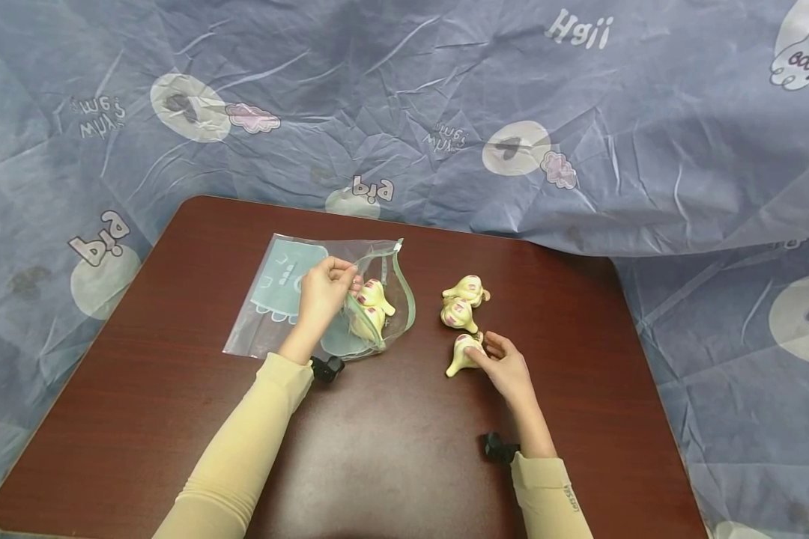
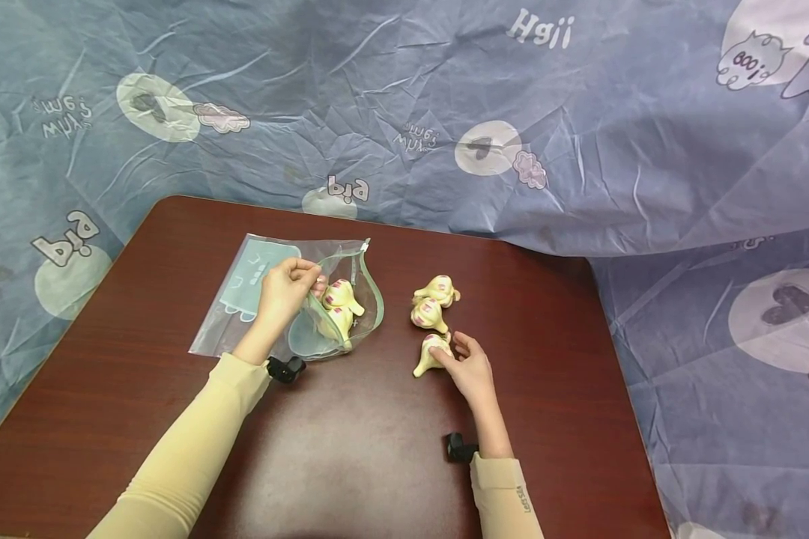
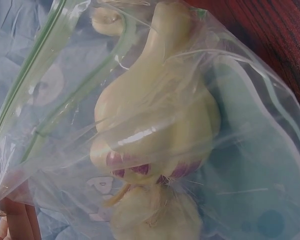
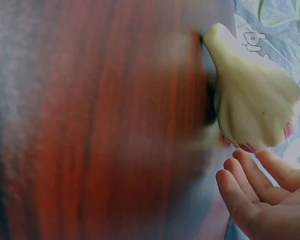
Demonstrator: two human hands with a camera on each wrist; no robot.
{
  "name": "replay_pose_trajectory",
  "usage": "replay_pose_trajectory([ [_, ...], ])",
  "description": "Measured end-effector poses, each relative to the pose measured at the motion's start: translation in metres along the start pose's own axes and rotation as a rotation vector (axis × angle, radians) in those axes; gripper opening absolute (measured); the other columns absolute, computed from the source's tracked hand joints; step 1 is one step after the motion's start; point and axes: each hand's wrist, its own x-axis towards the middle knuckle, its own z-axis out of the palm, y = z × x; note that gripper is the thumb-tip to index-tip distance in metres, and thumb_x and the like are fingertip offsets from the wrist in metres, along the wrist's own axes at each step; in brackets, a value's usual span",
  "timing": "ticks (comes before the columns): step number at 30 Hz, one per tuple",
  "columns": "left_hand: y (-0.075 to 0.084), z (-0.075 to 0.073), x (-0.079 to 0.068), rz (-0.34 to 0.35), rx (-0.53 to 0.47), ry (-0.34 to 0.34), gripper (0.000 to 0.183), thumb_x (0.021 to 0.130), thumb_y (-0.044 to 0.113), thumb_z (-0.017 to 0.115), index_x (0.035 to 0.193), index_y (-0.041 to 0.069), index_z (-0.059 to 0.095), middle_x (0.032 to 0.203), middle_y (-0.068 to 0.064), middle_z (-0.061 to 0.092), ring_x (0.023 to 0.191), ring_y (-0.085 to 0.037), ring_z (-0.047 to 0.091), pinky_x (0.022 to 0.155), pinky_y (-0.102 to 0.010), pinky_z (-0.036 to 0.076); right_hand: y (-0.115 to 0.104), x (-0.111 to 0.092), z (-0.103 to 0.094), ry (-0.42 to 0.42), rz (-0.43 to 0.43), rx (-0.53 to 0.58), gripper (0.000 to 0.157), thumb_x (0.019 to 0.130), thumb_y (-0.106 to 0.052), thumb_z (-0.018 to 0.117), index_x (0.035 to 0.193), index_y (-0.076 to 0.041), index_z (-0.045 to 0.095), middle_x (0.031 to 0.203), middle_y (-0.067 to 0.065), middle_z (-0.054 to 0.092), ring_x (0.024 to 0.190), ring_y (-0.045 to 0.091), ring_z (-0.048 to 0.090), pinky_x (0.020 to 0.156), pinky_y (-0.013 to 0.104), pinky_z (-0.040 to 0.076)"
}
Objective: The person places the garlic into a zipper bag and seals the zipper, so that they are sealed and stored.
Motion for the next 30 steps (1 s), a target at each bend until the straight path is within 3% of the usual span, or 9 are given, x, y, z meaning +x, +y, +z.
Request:
replay_pose_trajectory([
  [12,0.0,0.0,-0.001,-0.004,-0.017,0.0,0.02,0.094,0.02,0.065,0.1,0.002,0.069,0.09,-0.015,0.076,0.085,-0.03,0.073,0.076,-0.041,0.055,0.005,-0.002,0.012,0.027,-0.012,-0.152,0.082,0.083,-0.041,0.077,0.145,-0.002,0.042,0.137,0.021,0.055,0.122,0.033,0.055,0.098,0.043,0.046],
  [24,-0.001,0.001,-0.001,-0.003,-0.011,0.002,0.02,0.094,0.021,0.066,0.101,0.002,0.068,0.091,-0.015,0.076,0.082,-0.029,0.073,0.072,-0.036,0.054,0.006,-0.002,0.014,0.038,-0.016,-0.23,0.083,0.08,-0.04,0.08,0.141,0.004,0.046,0.143,0.024,0.047,0.131,0.038,0.042,0.107,0.052,0.037],
  [30,-0.002,0.001,-0.002,-0.007,-0.007,0.008,0.02,0.094,0.021,0.066,0.1,0.002,0.069,0.091,-0.016,0.076,0.083,-0.029,0.073,0.071,-0.035,0.053,0.005,-0.002,0.015,0.042,-0.029,-0.225,0.077,0.081,-0.038,0.079,0.138,0.003,0.049,0.139,0.023,0.051,0.123,0.036,0.049,0.102,0.05,0.041],
])
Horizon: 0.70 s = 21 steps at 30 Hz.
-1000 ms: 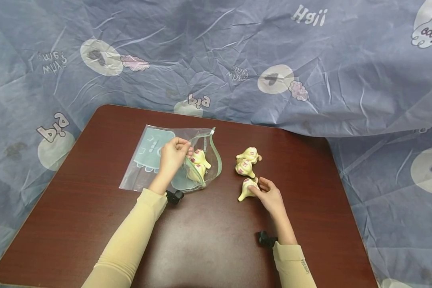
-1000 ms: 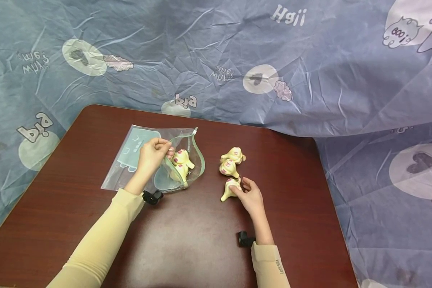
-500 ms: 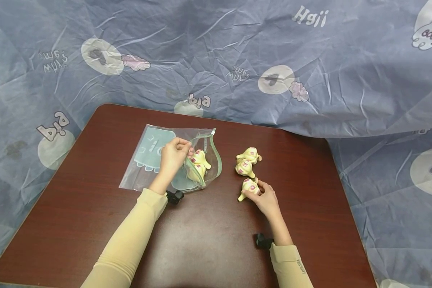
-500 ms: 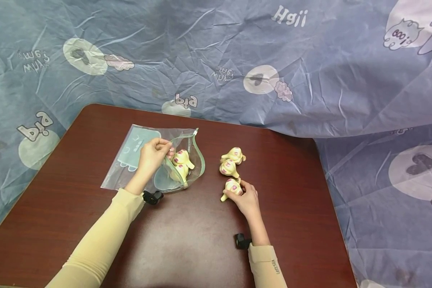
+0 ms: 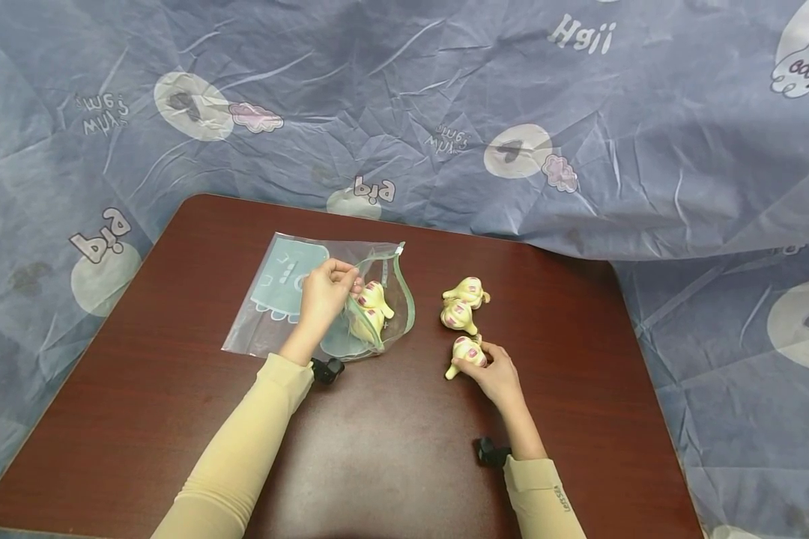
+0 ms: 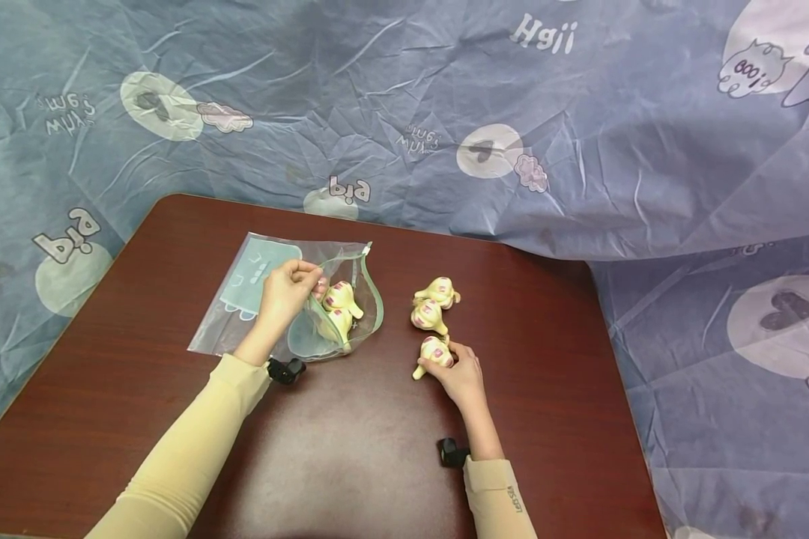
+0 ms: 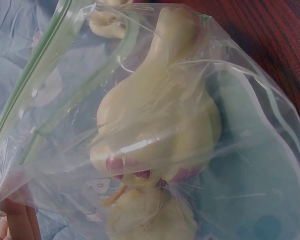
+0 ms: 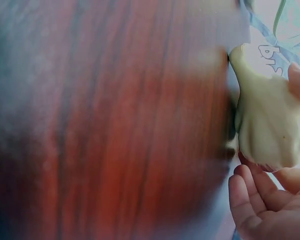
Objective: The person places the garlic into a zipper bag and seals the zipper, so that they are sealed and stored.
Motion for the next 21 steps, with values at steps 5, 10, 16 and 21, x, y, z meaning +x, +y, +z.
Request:
replay_pose_trajectory([
  [5,0.0,0.0,-0.001,0.001,-0.005,0.002,0.019,0.094,0.02,0.066,0.1,0.002,0.069,0.091,-0.015,0.076,0.083,-0.029,0.074,0.072,-0.037,0.054,-0.001,0.0,0.0,0.021,-0.012,0.017,0.07,0.082,-0.034,0.079,0.136,0.003,0.052,0.131,0.022,0.058,0.113,0.032,0.056,0.094,0.044,0.045],
  [10,0.001,-0.001,-0.001,0.004,-0.005,-0.001,0.019,0.094,0.02,0.066,0.1,0.002,0.069,0.091,-0.015,0.076,0.083,-0.029,0.073,0.072,-0.036,0.054,-0.001,0.0,-0.001,0.029,0.007,0.052,0.068,0.083,-0.035,0.078,0.136,0.001,0.053,0.13,0.022,0.062,0.108,0.028,0.058,0.088,0.035,0.046],
  [16,0.0,-0.001,-0.001,0.002,-0.006,-0.003,0.019,0.095,0.02,0.065,0.1,0.002,0.069,0.091,-0.015,0.076,0.083,-0.029,0.073,0.073,-0.037,0.053,-0.004,-0.001,-0.005,0.016,0.024,0.116,0.07,0.085,-0.037,0.076,0.137,0.002,0.052,0.131,0.023,0.061,0.111,0.027,0.059,0.083,0.027,0.047],
  [21,0.0,-0.001,-0.001,0.003,-0.011,-0.006,0.02,0.095,0.02,0.065,0.101,0.002,0.068,0.092,-0.016,0.076,0.085,-0.03,0.073,0.074,-0.039,0.054,-0.012,-0.001,-0.009,0.03,0.014,0.153,0.07,0.085,-0.036,0.076,0.139,0.001,0.05,0.134,0.022,0.059,0.117,0.029,0.058,0.088,0.028,0.048],
])
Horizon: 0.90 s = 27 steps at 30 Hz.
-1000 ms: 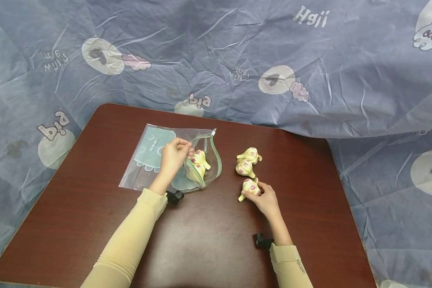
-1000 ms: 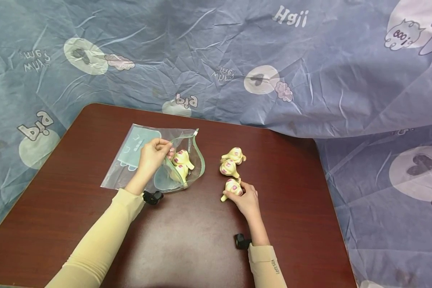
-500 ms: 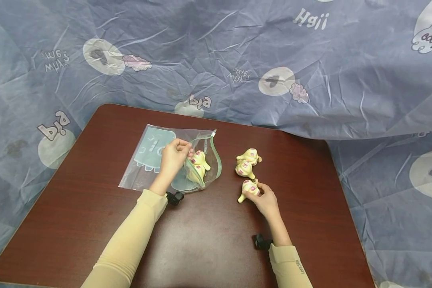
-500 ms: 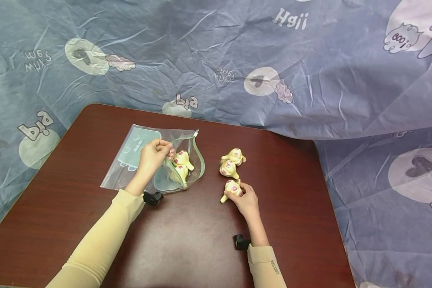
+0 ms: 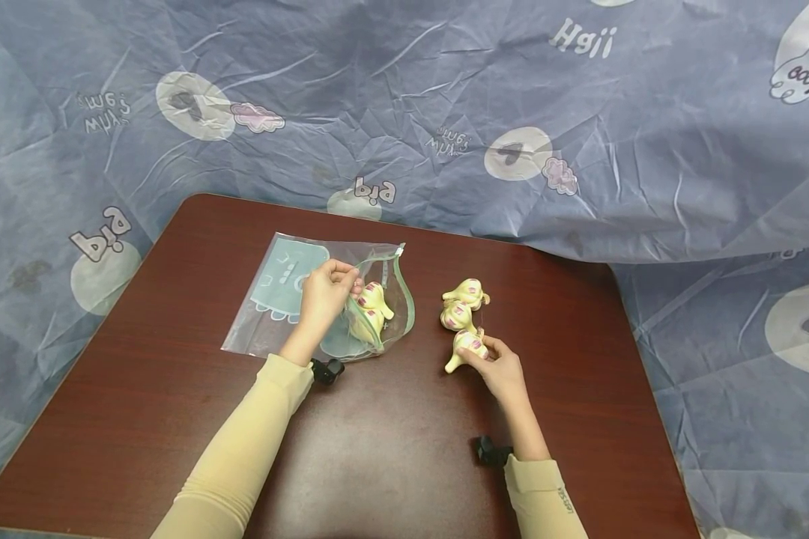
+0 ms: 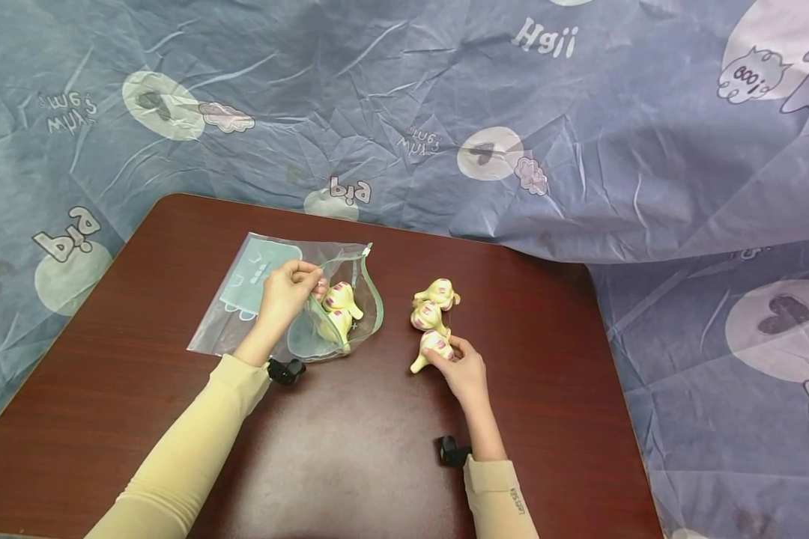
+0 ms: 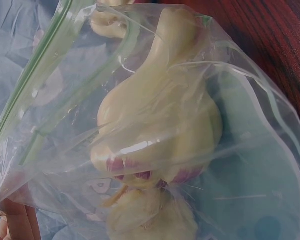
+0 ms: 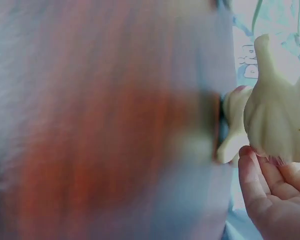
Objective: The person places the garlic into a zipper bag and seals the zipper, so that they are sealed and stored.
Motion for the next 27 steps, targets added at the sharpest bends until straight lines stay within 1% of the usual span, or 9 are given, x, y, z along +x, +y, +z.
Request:
replay_pose_trajectory([
  [4,0.0,0.001,0.0,0.003,0.001,0.002,0.02,0.094,0.02,0.065,0.101,0.002,0.068,0.093,-0.016,0.076,0.086,-0.03,0.073,0.076,-0.041,0.054,-0.01,0.001,-0.001,0.006,-0.006,0.039,0.071,0.085,-0.036,0.077,0.139,0.001,0.05,0.134,0.021,0.059,0.116,0.029,0.059,0.081,0.021,0.048],
  [7,0.0,0.001,0.001,0.003,0.001,0.003,0.02,0.094,0.021,0.065,0.101,0.002,0.068,0.093,-0.016,0.076,0.087,-0.03,0.073,0.077,-0.041,0.055,-0.019,0.002,-0.001,0.005,-0.013,0.06,0.071,0.084,-0.036,0.078,0.139,0.0,0.05,0.133,0.019,0.06,0.113,0.025,0.059,0.077,0.015,0.046],
  [14,0.001,0.001,0.001,0.003,-0.01,0.003,0.019,0.094,0.019,0.066,0.1,0.001,0.069,0.091,-0.016,0.076,0.085,-0.03,0.073,0.079,-0.042,0.054,-0.042,0.006,0.005,0.01,-0.059,0.138,0.064,0.084,-0.028,0.079,0.137,-0.001,0.053,0.118,0.016,0.063,0.089,0.01,0.055,0.07,0.014,0.045],
  [17,0.001,0.001,0.001,0.013,-0.014,0.007,0.019,0.093,0.018,0.067,0.1,0.001,0.069,0.091,-0.016,0.076,0.085,-0.03,0.073,0.079,-0.042,0.054,-0.052,0.009,0.01,0.01,-0.066,0.16,0.065,0.083,-0.026,0.08,0.136,0.0,0.053,0.119,0.016,0.063,0.087,0.007,0.054,0.069,0.013,0.044],
  [22,0.001,0.001,0.002,0.007,-0.02,0.009,0.019,0.093,0.018,0.067,0.1,0.001,0.069,0.091,-0.017,0.076,0.085,-0.03,0.073,0.08,-0.042,0.054,-0.068,0.016,0.019,-0.003,-0.083,0.171,0.067,0.082,-0.024,0.08,0.138,0.001,0.052,0.124,0.019,0.063,0.089,0.01,0.055,0.069,0.012,0.045],
  [27,0.001,0.001,0.002,0.008,-0.019,0.009,0.019,0.094,0.018,0.067,0.1,0.001,0.069,0.091,-0.017,0.076,0.086,-0.03,0.073,0.08,-0.042,0.054,-0.083,0.022,0.029,-0.019,-0.112,0.209,0.067,0.081,-0.022,0.081,0.137,0.002,0.053,0.125,0.019,0.063,0.089,0.008,0.056,0.07,0.011,0.045],
])
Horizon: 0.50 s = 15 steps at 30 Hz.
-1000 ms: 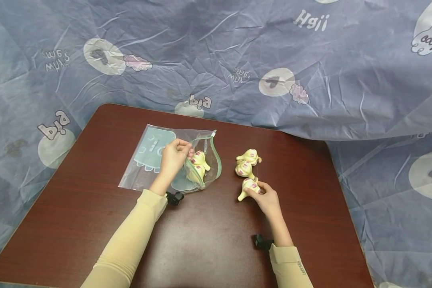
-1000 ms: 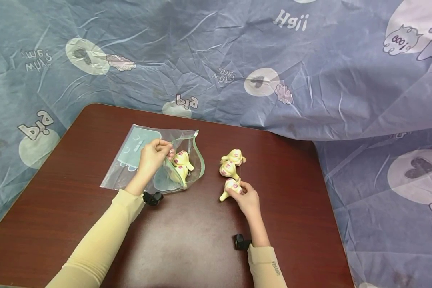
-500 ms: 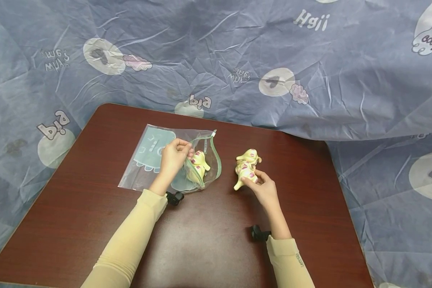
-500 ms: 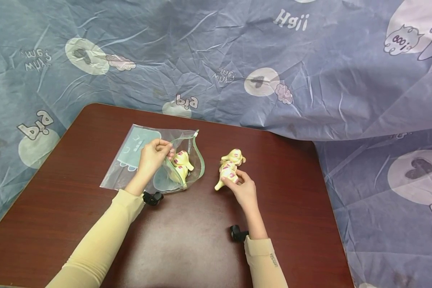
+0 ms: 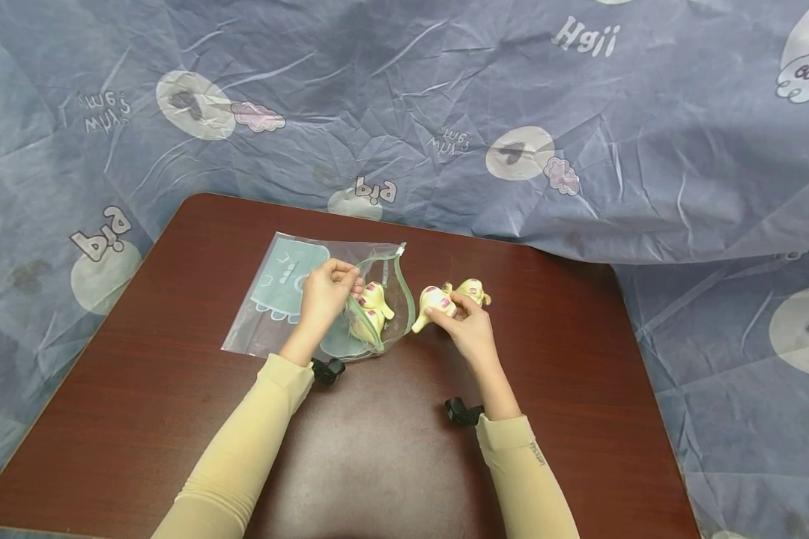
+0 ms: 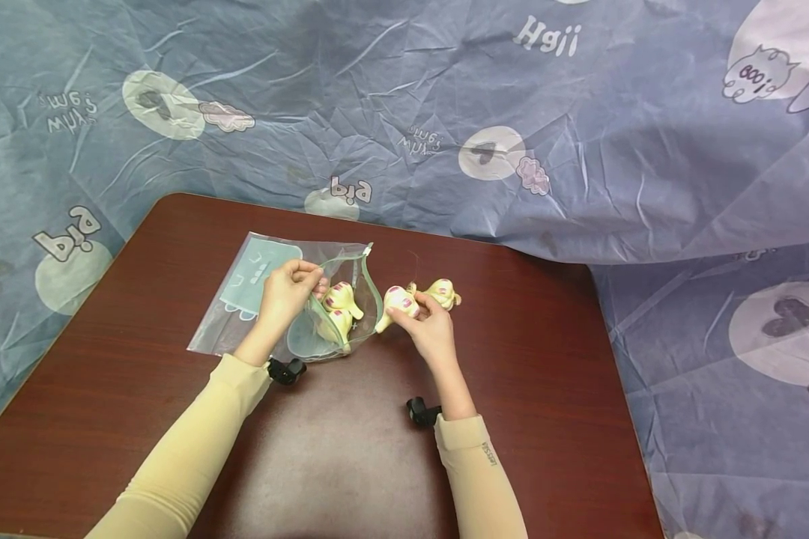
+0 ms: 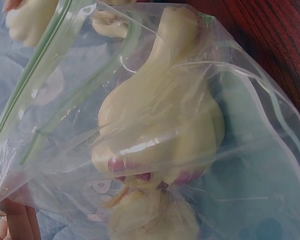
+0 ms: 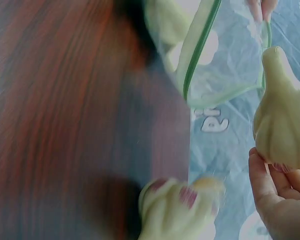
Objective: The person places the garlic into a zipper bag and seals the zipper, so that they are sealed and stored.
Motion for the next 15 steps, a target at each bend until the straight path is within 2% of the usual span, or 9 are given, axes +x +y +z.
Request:
replay_pose_trajectory([
  [8,0.001,0.0,0.001,-0.011,-0.013,-0.002,0.019,0.093,0.018,0.067,0.1,0.001,0.069,0.092,-0.017,0.076,0.087,-0.031,0.073,0.083,-0.042,0.053,-0.016,0.008,0.023,-0.043,-0.043,0.075,0.062,0.081,-0.019,0.081,0.134,0.0,0.055,0.117,0.015,0.065,0.085,0.006,0.058,0.067,0.013,0.046],
  [15,0.001,0.0,0.001,-0.018,-0.009,-0.007,0.019,0.094,0.019,0.066,0.101,0.002,0.069,0.092,-0.017,0.076,0.086,-0.031,0.073,0.083,-0.042,0.053,-0.019,0.014,0.043,-0.07,-0.087,0.114,0.061,0.081,-0.019,0.081,0.133,-0.001,0.056,0.122,0.017,0.064,0.098,0.016,0.064,0.07,0.013,0.048],
])
